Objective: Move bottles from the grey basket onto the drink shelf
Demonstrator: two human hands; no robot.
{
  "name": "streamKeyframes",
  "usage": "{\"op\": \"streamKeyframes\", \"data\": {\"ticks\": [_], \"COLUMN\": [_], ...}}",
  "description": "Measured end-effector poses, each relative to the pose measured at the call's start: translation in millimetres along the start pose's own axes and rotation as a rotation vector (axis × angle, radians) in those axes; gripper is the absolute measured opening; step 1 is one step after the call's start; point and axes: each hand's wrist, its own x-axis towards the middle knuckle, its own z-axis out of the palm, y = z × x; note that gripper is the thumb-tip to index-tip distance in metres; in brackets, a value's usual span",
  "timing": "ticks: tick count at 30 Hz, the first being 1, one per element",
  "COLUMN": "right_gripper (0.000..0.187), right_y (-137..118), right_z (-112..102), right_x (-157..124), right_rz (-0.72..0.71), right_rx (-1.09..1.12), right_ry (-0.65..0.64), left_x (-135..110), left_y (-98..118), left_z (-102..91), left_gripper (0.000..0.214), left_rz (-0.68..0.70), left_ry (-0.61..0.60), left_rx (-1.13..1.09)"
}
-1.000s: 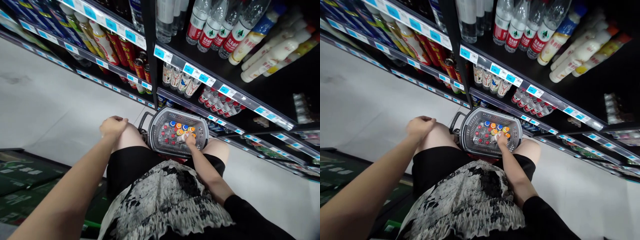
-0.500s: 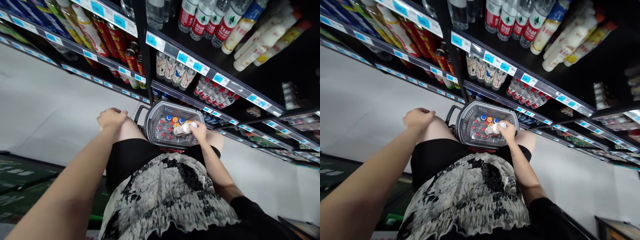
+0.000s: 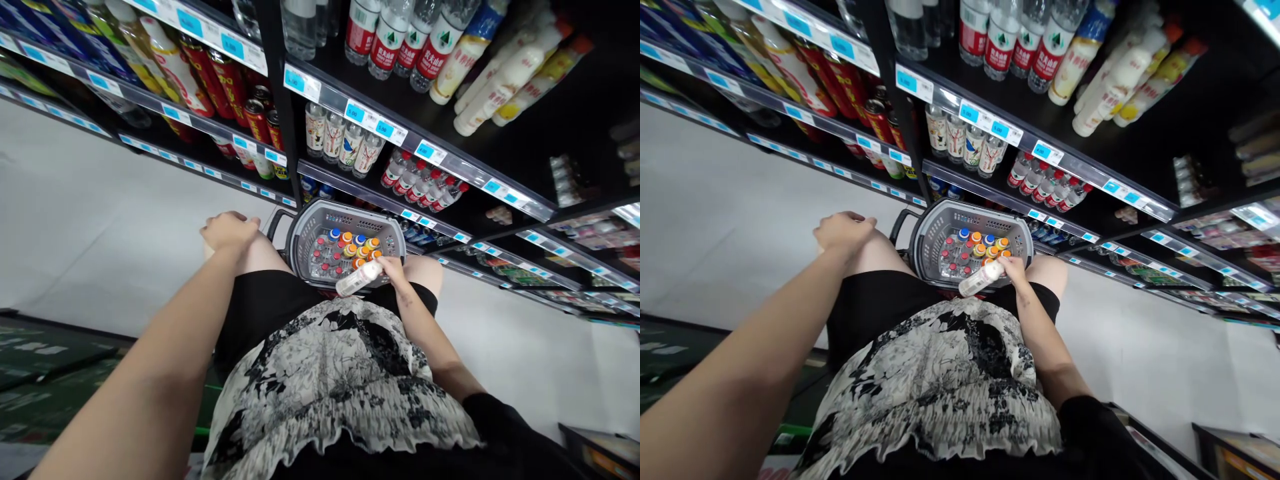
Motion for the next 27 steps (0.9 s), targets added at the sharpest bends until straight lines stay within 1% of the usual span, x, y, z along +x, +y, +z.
{"op": "streamKeyframes", "data": {"ticks": [3, 7, 9, 11, 14, 16, 18, 21, 27], "right_gripper": [0.028, 0.031, 0.032, 0.035, 0.039, 0.044, 0.049, 0.051, 0.053], "right_y": [6, 14, 19, 22, 23, 23, 22, 20, 19], "right_z": [-1, -2, 0, 2, 7, 11, 14, 17, 17], "right_x": [14, 27, 29, 30, 30, 28, 26, 23, 21], "right_rz": [-0.04, -0.105, -0.141, -0.161, -0.15, -0.127, -0.093, -0.04, -0.01], "right_rx": [-0.032, -0.043, -0.03, -0.012, 0.025, 0.071, 0.123, 0.18, 0.289], "right_ry": [-0.073, -0.135, -0.143, -0.12, -0.077, -0.07, -0.078, -0.09, -0.13], "left_x": [2, 5, 7, 8, 8, 7, 6, 5, 6], "left_y": [4, 8, 8, 7, 4, 3, 2, 3, 5], "left_z": [4.5, 9.1, 10.2, 10.9, 11.1, 10.7, 9.6, 7.7, 8.7], "left_gripper": [0.045, 0.044, 0.043, 0.042, 0.043, 0.044, 0.045, 0.046, 0.047], "left_rz": [0.013, 0.029, 0.032, 0.028, 0.025, 0.028, 0.028, 0.02, 0.031], "left_ry": [0.007, 0.013, 0.013, 0.009, 0.005, 0.004, 0.002, -0.004, -0.012], "left_rx": [0.012, 0.013, 0.018, 0.026, 0.029, 0.023, 0.02, 0.022, 0.038]}}
